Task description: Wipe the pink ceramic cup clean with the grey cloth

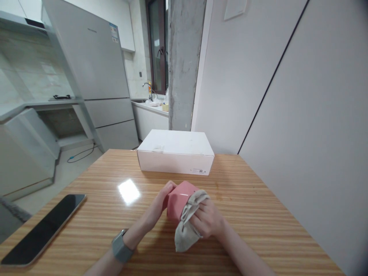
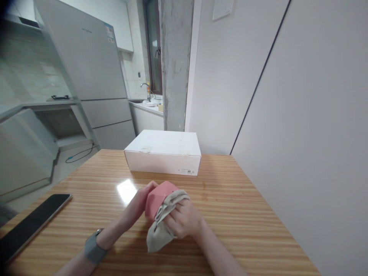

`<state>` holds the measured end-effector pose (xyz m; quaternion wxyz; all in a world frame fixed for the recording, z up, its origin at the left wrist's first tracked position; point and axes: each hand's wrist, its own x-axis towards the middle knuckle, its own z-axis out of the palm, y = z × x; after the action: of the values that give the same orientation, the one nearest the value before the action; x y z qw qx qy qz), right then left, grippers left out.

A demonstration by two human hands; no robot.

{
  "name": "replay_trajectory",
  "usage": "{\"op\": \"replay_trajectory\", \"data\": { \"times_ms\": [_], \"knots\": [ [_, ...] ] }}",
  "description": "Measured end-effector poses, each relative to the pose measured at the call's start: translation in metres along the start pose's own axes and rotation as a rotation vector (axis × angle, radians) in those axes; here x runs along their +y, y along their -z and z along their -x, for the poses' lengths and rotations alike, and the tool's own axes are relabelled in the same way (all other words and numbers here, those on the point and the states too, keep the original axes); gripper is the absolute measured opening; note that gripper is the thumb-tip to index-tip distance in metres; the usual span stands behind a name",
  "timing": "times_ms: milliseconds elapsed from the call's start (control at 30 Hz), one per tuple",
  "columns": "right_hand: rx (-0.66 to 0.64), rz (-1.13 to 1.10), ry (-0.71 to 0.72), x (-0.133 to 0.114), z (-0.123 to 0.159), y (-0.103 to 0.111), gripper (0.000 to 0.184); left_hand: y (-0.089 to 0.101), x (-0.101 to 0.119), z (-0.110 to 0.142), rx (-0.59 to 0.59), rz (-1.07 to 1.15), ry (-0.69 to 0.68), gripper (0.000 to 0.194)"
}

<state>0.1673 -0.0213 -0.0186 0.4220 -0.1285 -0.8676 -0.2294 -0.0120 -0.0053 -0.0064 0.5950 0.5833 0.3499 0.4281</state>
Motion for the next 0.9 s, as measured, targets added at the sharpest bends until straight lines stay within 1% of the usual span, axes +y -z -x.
{"op": "replay_trajectory", "data": {
  "times_ms": [67,133,233,333,433,500,567,633,733,800,833,900],
  "knots": [
    [-0.005,0.000,0.079,-0.001,-0.002,-0.003,0.033,0.000,0.005,0.001,-0.015,-0.102,-0.014,0.043],
    [-0.006,-0.013,0.080,-0.001,-0.001,-0.005,0.035,-0.001,0.010,0.003,-0.059,-0.151,-0.027,0.042],
    [0.020,-0.032,-0.009,0.003,0.002,-0.004,0.037,-0.003,0.015,0.005,-0.090,-0.157,-0.037,0.044],
    [0.042,-0.028,-0.126,0.006,0.005,0.002,0.035,-0.003,0.015,0.008,-0.133,-0.149,-0.032,0.046],
    [0.074,-0.026,-0.238,0.008,0.008,0.007,0.038,-0.001,0.011,0.010,-0.206,-0.088,0.003,0.048],
    [0.103,-0.023,-0.261,0.008,0.009,0.008,0.038,0.000,0.007,0.011,-0.245,-0.016,0.000,0.051],
    [0.100,-0.017,-0.232,0.008,0.009,0.009,0.035,0.001,0.003,0.009,-0.239,0.051,-0.005,0.052],
    [0.056,-0.010,-0.164,0.008,0.008,0.008,0.030,-0.001,0.002,0.006,-0.190,0.073,0.009,0.049],
    [-0.022,0.003,-0.009,0.005,0.005,0.003,0.027,-0.004,0.006,0.002,-0.120,0.030,0.028,0.050],
    [-0.029,0.007,0.070,0.003,0.004,0.000,0.026,-0.006,0.010,0.002,-0.111,-0.005,0.019,0.048],
    [-0.024,0.004,0.084,0.003,0.004,-0.001,0.027,-0.006,0.013,0.003,-0.112,-0.022,0.012,0.047],
    [-0.013,-0.009,0.054,0.002,0.004,-0.002,0.028,-0.007,0.017,0.005,-0.123,-0.049,-0.004,0.046]
  ]
}}
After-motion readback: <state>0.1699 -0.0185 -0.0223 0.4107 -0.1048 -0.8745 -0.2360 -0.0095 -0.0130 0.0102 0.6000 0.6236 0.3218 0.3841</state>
